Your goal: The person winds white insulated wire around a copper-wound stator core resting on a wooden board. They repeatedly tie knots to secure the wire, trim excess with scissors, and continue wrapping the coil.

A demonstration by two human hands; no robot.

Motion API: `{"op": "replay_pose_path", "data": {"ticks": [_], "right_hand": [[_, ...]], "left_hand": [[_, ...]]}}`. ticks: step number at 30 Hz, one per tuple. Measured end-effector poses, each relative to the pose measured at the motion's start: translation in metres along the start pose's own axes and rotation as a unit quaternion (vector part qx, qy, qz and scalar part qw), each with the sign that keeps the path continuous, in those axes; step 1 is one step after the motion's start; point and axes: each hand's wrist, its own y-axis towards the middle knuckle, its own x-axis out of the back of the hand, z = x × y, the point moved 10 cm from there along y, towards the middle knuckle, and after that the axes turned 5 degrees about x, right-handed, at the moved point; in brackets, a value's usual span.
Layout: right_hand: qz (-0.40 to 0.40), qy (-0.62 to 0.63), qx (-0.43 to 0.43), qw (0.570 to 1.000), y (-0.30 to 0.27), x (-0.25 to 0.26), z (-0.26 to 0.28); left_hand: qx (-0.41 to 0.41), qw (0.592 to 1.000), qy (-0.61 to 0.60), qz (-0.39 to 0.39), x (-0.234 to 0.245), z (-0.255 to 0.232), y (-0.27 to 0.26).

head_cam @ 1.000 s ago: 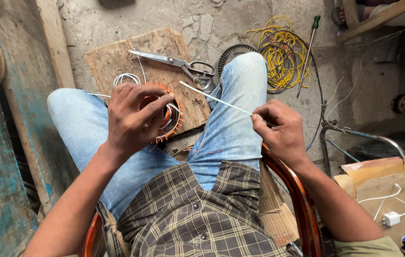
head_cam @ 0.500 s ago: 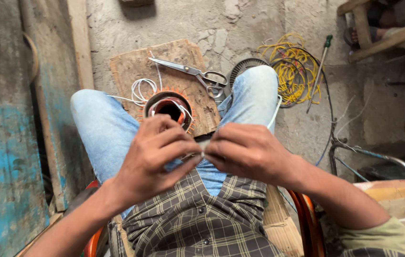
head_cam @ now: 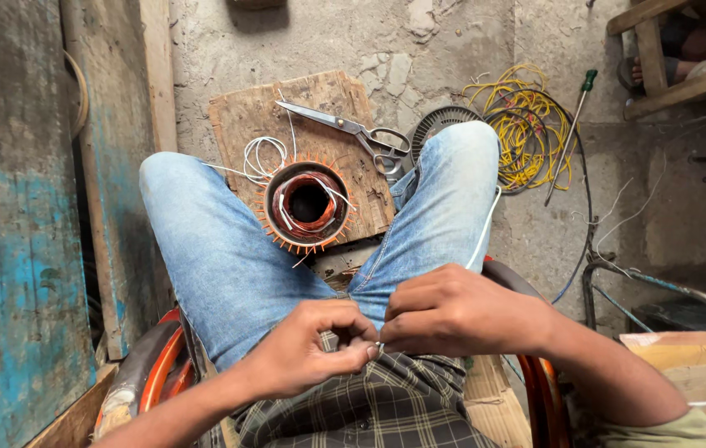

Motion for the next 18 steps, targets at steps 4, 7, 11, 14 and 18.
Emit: {"op": "replay_pose_path", "data": {"ticks": [4,7,11,14,18], "right_hand": [[-0.006,0.072,0.000,0.997,-0.004,-0.009,-0.016],[-0.067,0.175,-0.029,0.982,-0.019,0.005,-0.050],[-0.224,-0.028,-0.162,0.961,-0.042,0.056,-0.153],[-0.184,-0.146,-0.285,0.929,-0.052,0.058,-0.251],[-0.098,-0.294,-0.254,0.916,-0.042,0.018,-0.310]], "left_hand": [[-0.144,0.984,0.087,-0.066,0.008,-0.017,-0.010],[-0.178,0.967,0.122,-0.134,0.029,-0.025,-0.023],[-0.194,0.960,0.126,-0.161,0.057,-0.032,-0.029],[-0.097,0.990,0.006,-0.106,0.059,-0.007,-0.019],[-0.037,0.986,-0.078,-0.140,0.069,0.017,-0.015]]}}
